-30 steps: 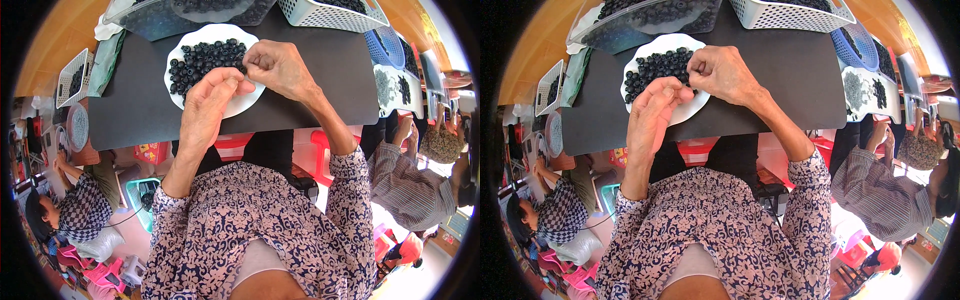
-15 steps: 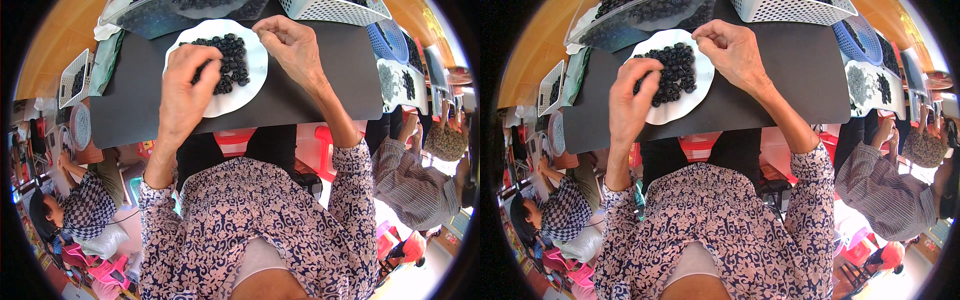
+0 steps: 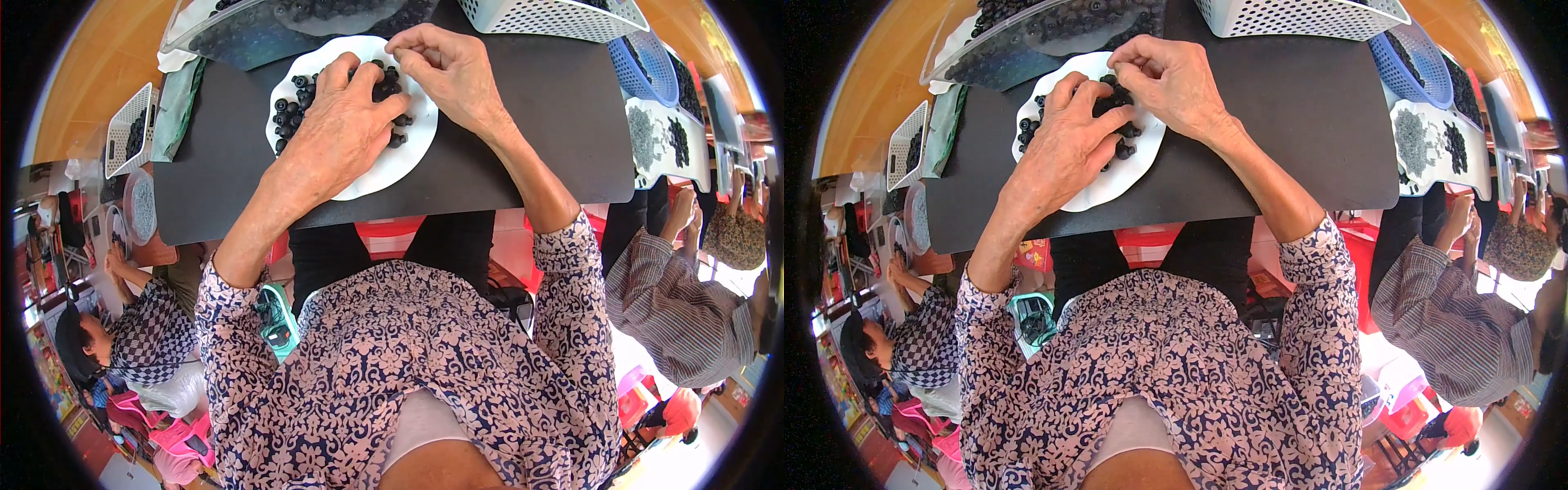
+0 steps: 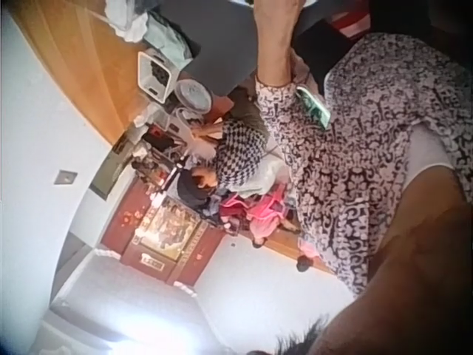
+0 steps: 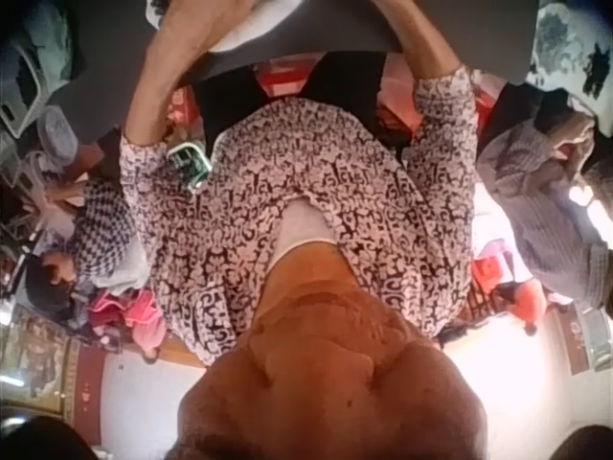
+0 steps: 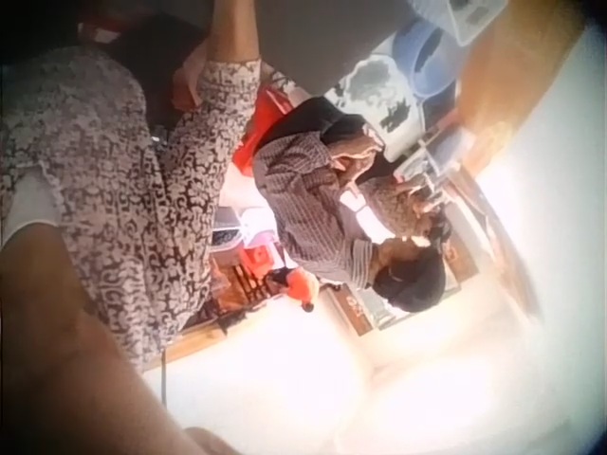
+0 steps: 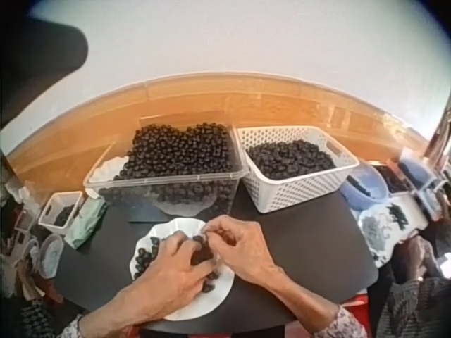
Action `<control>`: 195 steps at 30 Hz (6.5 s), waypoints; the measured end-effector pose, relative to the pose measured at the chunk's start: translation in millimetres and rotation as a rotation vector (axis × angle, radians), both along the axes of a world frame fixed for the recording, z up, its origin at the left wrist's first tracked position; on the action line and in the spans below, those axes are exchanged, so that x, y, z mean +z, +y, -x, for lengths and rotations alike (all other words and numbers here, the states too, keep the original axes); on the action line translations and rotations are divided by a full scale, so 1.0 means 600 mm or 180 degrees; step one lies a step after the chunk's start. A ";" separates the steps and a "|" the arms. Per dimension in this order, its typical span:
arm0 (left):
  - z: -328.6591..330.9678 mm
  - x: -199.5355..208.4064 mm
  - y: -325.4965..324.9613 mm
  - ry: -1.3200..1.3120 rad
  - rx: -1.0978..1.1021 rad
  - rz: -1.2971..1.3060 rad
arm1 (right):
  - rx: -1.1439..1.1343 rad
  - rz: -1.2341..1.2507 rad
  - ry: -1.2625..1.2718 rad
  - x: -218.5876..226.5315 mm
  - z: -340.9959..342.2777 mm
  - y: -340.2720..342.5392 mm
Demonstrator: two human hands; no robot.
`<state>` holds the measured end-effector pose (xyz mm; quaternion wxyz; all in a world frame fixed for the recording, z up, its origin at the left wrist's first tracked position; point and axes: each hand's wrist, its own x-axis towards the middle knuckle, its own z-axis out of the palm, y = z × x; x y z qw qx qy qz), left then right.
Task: The person sorts small black parts by hand, transferring them from a large plastic crate into a white plate.
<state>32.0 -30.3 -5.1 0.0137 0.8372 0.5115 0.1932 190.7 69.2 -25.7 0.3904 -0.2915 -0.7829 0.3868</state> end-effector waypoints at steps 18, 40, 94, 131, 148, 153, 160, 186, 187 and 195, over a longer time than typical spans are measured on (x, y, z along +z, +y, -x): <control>0.012 -0.016 0.009 -0.0601 0.0084 0.0161 | -0.0203 -0.0606 0.0122 0.005 -0.005 0.000; 0.015 0.000 0.017 -0.4783 0.0552 0.1721 | 0.0370 -0.0853 0.0170 0.035 -0.009 -0.021; 0.025 0.013 -0.003 -0.3253 0.0444 0.1439 | 0.0575 -0.0345 0.0304 0.028 -0.008 -0.020; 0.041 -0.004 0.067 -0.1562 0.0178 0.0121 | 0.0578 0.1711 0.1752 0.021 -0.022 0.001; 0.021 -0.003 0.059 -0.2101 0.0297 0.0400 | 0.0065 -0.0308 0.0652 0.009 -0.006 -0.004; 0.026 -0.013 0.054 -0.3923 0.0529 0.1423 | 0.0035 -0.0471 0.0096 0.025 -0.003 -0.024; 0.015 -0.008 0.043 -0.3632 0.0512 0.1495 | 0.0013 -0.1257 0.0108 0.003 0.005 -0.020; 0.014 -0.002 0.090 -0.3077 -0.0211 0.1310 | 0.0050 -0.0839 0.0307 0.016 0.002 -0.029; 0.022 0.001 0.087 -0.3073 -0.0210 0.1311 | 0.0171 0.0030 0.0783 0.017 -0.002 -0.027; 0.026 -0.010 0.059 -0.0682 -0.0264 0.0021 | 0.0646 0.1782 0.1955 0.012 -0.015 -0.004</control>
